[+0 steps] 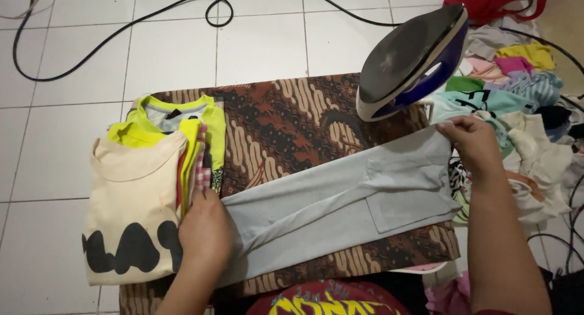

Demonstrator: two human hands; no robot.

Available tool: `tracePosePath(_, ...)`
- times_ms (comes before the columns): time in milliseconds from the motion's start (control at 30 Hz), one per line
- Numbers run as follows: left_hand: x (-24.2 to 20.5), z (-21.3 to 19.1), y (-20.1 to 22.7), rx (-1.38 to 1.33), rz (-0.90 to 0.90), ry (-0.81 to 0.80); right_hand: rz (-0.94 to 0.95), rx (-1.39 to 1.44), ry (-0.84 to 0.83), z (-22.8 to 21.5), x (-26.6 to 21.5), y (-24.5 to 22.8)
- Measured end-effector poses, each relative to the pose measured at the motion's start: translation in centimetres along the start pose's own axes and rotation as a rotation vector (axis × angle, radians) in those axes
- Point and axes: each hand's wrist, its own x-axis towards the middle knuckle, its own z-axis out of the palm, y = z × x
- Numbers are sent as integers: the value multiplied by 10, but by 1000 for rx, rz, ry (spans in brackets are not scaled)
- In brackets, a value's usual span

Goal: Ironing a grey t-shirt on a small board and then folding it neatly.

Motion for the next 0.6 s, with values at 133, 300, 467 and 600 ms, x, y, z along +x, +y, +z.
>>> tracePosePath(133,3,8,-4,-35,15,-2,-8,-143,76,8,17,8)
tracePosePath(300,-7,-1,-1,-48,119,49,-21,-348,46,11,8,-3)
tracePosePath(467,-30,9,3,-157,361,-44,-234,-599,189,-6,-43,-5)
tracePosePath(600,-44,10,5,-165,258,-168,155,-682,91,23,-84,-33)
